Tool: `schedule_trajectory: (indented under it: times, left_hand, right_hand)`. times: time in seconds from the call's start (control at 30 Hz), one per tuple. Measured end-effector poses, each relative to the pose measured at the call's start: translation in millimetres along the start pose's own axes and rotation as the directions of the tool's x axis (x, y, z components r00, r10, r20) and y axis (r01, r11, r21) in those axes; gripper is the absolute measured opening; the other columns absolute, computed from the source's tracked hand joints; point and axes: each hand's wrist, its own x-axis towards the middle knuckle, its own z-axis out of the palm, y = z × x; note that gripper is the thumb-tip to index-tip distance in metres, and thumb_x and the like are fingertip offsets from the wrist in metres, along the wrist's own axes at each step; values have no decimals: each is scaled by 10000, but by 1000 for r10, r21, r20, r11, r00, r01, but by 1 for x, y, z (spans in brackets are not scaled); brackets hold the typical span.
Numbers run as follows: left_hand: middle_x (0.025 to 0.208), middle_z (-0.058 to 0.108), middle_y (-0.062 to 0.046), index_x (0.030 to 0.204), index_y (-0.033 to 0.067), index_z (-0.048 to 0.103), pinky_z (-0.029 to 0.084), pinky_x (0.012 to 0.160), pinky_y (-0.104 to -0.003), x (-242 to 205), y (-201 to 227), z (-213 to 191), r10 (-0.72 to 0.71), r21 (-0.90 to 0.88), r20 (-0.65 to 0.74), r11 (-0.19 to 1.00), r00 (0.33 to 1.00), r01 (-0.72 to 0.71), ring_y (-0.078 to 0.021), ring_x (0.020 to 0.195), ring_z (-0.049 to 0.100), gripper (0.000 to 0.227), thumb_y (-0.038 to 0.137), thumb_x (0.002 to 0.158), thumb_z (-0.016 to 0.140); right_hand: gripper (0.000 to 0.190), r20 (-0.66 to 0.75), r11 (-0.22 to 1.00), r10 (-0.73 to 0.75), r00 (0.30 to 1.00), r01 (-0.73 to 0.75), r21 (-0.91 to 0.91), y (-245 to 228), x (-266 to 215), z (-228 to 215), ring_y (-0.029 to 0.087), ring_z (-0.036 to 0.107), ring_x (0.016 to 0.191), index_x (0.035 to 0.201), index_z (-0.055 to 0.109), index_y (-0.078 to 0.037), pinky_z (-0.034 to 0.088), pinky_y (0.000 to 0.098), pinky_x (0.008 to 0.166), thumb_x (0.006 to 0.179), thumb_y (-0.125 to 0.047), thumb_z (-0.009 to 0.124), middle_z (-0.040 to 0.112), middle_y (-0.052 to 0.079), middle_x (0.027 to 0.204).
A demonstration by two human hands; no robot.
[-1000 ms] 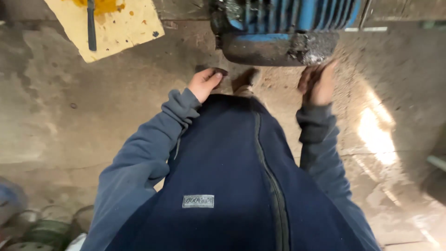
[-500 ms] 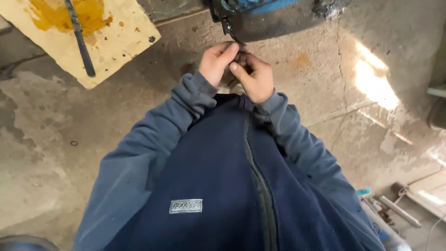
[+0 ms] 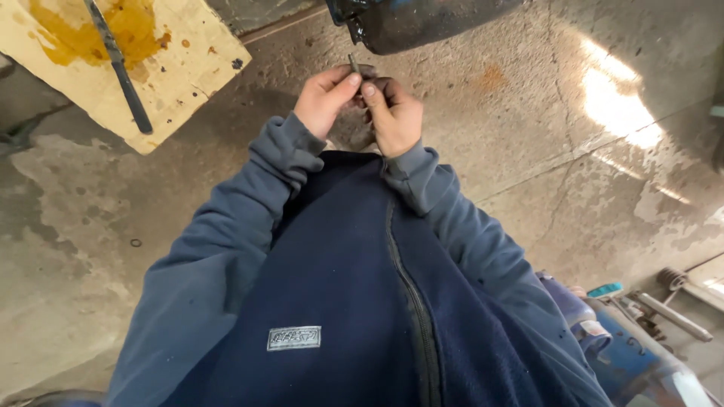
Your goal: The person handles a blue electric motor and a rusty metal pulley, attempting to fit the pulley onto the motor shaft. They use a hammer to tap the pulley into place and then use a T-handle wrench to tighten a bolt on the motor assembly.
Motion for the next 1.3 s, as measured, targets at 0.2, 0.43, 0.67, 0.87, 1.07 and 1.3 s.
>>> schedule_trajectory:
  times: [0.2,0.43,0.67,0.87,1.07,1.3]
  left_hand:
    - [892,703,-29,1214,-23,696,539,644,-270,5,29,18,-35,92,14,995,999,33,-110,713,625,307,222,1090,558]
    - [911,703,-48,1198,-46,707,534,660,-284,15,30,21,-5,79,37,997,999,2,-125,725,624,303,211,1101,580]
    - [908,687,-47,1129,-38,694,538,671,-295,13,44,30,21,126,43,992,999,-26,-129,741,620,276,214,1106,585]
    - [931,675,-52,1093,-37,686,553,735,-311,17,30,16,6,39,47,999,999,-8,-137,805,616,262,208,1130,602]
    - [947,688,-25,1146,-16,697,536,744,-282,16,26,10,21,135,-25,991,999,-17,-105,810,608,281,246,1103,608]
    - [1158,756,-20,1311,60,608,566,857,-261,-10,13,-29,-199,223,-150,948,969,229,-100,1026,732,423,381,1036,583]
  right_hand:
    - [272,126,939,74,989,-111,326,15,-4,3,74,622,718,1089,675,15,512,233,622,1065,-255,656,701,26,906]
    - [289,23,910,84,996,-87,405,8,1,3,76,622,684,1103,682,17,481,218,575,1052,-266,655,706,35,898]
    - [285,24,916,72,997,-75,394,5,1,4,77,613,694,1086,677,34,483,224,575,1065,-250,667,700,37,899]
    - [303,17,922,100,995,-99,374,3,5,4,72,614,672,1132,679,34,485,215,556,1049,-257,659,705,34,869]
    - [310,1,912,113,994,-105,397,0,6,12,80,617,666,1126,677,43,483,221,548,1048,-257,665,710,47,875]
    - [314,-57,897,131,990,-94,432,0,9,16,102,642,668,1059,668,55,491,232,523,1054,-259,668,707,71,880]
